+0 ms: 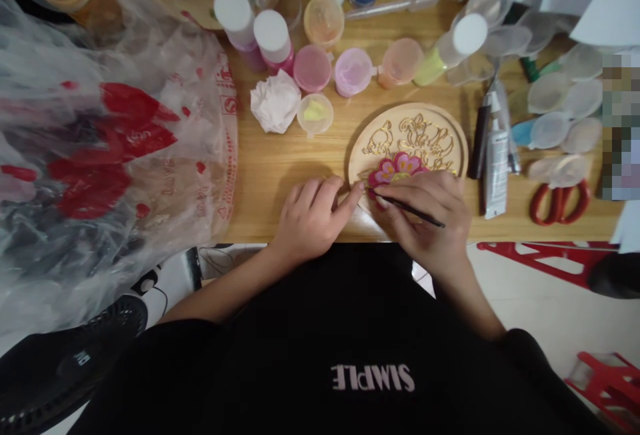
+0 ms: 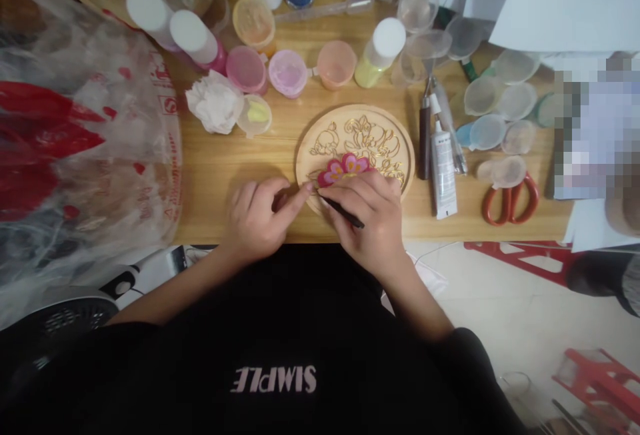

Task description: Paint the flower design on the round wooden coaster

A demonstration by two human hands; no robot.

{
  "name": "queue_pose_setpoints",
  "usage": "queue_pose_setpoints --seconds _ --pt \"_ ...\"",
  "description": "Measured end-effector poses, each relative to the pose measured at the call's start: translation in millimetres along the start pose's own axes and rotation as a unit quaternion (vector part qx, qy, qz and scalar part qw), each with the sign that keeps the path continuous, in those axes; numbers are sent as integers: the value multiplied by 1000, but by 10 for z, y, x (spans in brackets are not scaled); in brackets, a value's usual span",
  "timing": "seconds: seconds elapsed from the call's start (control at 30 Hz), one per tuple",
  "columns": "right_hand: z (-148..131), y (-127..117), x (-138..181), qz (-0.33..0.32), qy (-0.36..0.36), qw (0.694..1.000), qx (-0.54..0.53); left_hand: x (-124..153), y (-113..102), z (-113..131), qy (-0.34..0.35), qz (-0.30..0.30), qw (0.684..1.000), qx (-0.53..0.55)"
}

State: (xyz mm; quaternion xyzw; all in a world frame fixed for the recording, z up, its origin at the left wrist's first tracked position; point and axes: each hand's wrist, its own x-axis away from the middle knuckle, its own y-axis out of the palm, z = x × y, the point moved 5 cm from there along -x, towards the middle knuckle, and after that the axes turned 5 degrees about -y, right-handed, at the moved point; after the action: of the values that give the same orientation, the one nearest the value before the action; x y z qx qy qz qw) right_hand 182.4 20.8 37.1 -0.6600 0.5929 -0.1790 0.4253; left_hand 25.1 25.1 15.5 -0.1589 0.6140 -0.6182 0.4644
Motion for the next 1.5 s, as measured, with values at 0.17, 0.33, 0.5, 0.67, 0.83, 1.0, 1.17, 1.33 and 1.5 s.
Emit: queue_pose_setpoints --seconds 0.17,0.33,0.5,0.67,0.83,1.0,1.17,1.33,1.5 --pt "-12 -1 -3 1 -16 1000 4 -10 -9 0 0 -1 1000 -5" --pt "-27 -6 -22 3 -37 999 24 -7 -4 2 -2 3 1000 8" --pt "-7 -7 -40 2 -26 1000 11 -20 -16 4 -4 6 1000 7" --pt "22 -10 -24 6 -4 1000 -14 -10 -9 -2 -6 4 1000 2" --pt "40 5 14 8 25 999 -20 2 5 -4 -5 -1 1000 9" --pt "46 2 32 16 26 999 -25 -10 -12 4 0 12 1000 -6" --pt "63 8 38 16 27 999 -36 -15 -13 1 -1 6 1000 -2" --pt "69 10 30 16 31 999 -41 -29 -29 4 3 12 1000 -11" --pt "73 -5 28 23 17 999 -44 -36 -33 3 -3 14 1000 0"
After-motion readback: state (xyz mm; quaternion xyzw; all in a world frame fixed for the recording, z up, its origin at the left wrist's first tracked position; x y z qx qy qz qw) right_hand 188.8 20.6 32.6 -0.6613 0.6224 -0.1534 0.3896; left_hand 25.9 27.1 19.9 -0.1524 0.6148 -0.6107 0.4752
